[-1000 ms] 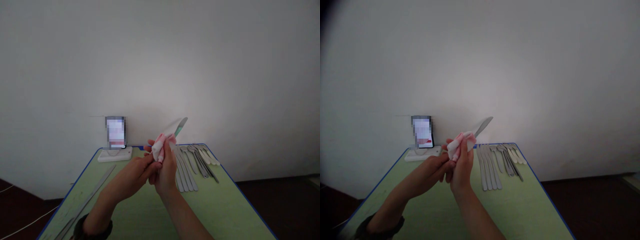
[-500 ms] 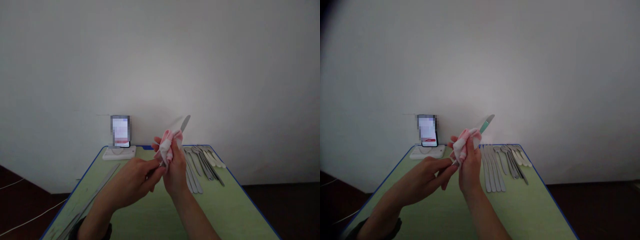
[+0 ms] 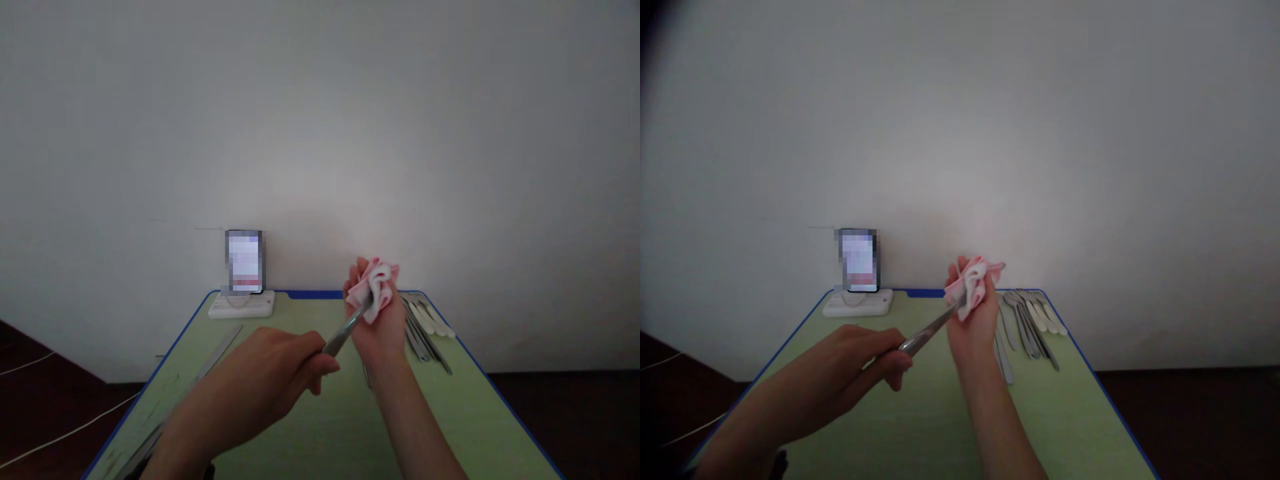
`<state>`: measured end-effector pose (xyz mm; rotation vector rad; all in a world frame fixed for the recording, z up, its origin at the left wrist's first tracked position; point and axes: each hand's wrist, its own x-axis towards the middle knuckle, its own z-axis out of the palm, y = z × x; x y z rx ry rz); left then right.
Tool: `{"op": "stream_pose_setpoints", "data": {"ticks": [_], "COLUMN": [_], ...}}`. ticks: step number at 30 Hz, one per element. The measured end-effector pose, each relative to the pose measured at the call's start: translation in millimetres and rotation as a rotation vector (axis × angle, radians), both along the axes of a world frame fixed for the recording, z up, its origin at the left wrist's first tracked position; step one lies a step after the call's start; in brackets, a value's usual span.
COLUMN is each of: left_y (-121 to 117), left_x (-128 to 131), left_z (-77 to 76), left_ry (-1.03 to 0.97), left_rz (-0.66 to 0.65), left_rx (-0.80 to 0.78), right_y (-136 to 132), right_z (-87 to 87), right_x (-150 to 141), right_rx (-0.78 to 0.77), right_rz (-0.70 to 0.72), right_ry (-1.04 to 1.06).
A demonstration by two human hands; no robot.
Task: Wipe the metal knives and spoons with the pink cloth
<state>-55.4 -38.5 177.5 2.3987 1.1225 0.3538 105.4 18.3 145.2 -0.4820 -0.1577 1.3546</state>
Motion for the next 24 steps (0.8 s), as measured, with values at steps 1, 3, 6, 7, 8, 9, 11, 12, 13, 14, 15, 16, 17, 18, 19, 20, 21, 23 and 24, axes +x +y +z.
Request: {"op": "stream_pose_setpoints", "data": {"ticks": [1, 3, 6, 7, 8, 9, 11, 12, 13, 14, 15, 16, 17, 18, 19, 20, 21, 23, 24], "left_y": [3.3, 10.6, 19.1, 20.6, 21.4, 21.5, 20.0, 18.7, 17.3, 16.0, 14.9, 14.2, 14.1, 14.5, 15.6, 17.0, 18.8, 22.3, 23.8], "left_x": [2.8, 5.9, 3.9, 2.3, 0.7, -0.5, -2.3, -3.1, -4.1, -5.6, -7.8, -10.4, -13.5, -16.6, -19.5, -21.7, -22.9, -21.6, -19.0], "left_z": [-2.9, -9.1, -15.2, -15.6, -15.4, -14.5, -11.4, -9.5, -7.7, -5.9, -4.3, -3.1, -2.2, -1.7, -1.6, -2.0, -2.8, -5.3, -7.0], "left_ry": [-0.003, 0.0, 0.02, 0.021, 0.022, 0.023, 0.032, 0.038, 0.038, 0.029, 0.015, -0.002, -0.021, -0.037, -0.049, -0.061, -0.074, -0.104, -0.115], "left_rz": [0.017, 0.044, 0.089, 0.09, 0.085, 0.082, 0.07, 0.056, 0.041, 0.023, 0.006, -0.005, -0.009, -0.008, 0.001, 0.017, 0.037, 0.066, 0.064], "left_rx": [0.004, 0.026, 0.044, 0.044, 0.041, 0.042, 0.044, 0.035, 0.018, -0.009, -0.044, -0.078, -0.101, -0.112, -0.106, -0.085, -0.052, 0.021, 0.05], "right_y": [-4.8, -14.6, -25.3, -26.7, -27.0, -26.0, -20.5, -16.3, -11.5, -6.2, -0.9, 4.2, 8.7, 12.6, 15.6, 17.7, 19.0, 19.0, 17.8], "right_z": [-0.9, -5.1, -14.8, -17.7, -20.1, -21.8, -22.8, -22.3, -21.5, -20.5, -19.6, -19.0, -18.8, -19.1, -19.7, -20.5, -21.5, -23.3, -24.0], "right_x": [-12.2, -34.9, -55.9, -58.8, -60.0, -59.6, -54.4, -49.5, -42.9, -34.5, -24.4, -13.0, -0.9, 10.9, 21.6, 30.1, 35.7, 36.2, 30.9], "right_rx": [-0.027, -0.083, -0.088, -0.076, -0.062, -0.047, -0.024, -0.014, -0.007, 0.001, 0.014, 0.02, 0.02, 0.026, 0.025, 0.023, 0.026, 0.048, 0.061], "right_rz": [0.045, 0.167, 0.325, 0.342, 0.338, 0.324, 0.266, 0.229, 0.183, 0.136, 0.102, 0.075, 0.086, 0.102, 0.111, 0.115, 0.106, 0.074, 0.061], "right_ry": [-0.016, -0.07, -0.171, -0.205, -0.236, -0.262, -0.293, -0.293, -0.284, -0.251, -0.21, -0.166, -0.137, -0.108, -0.078, -0.051, -0.036, -0.033, -0.047]}}
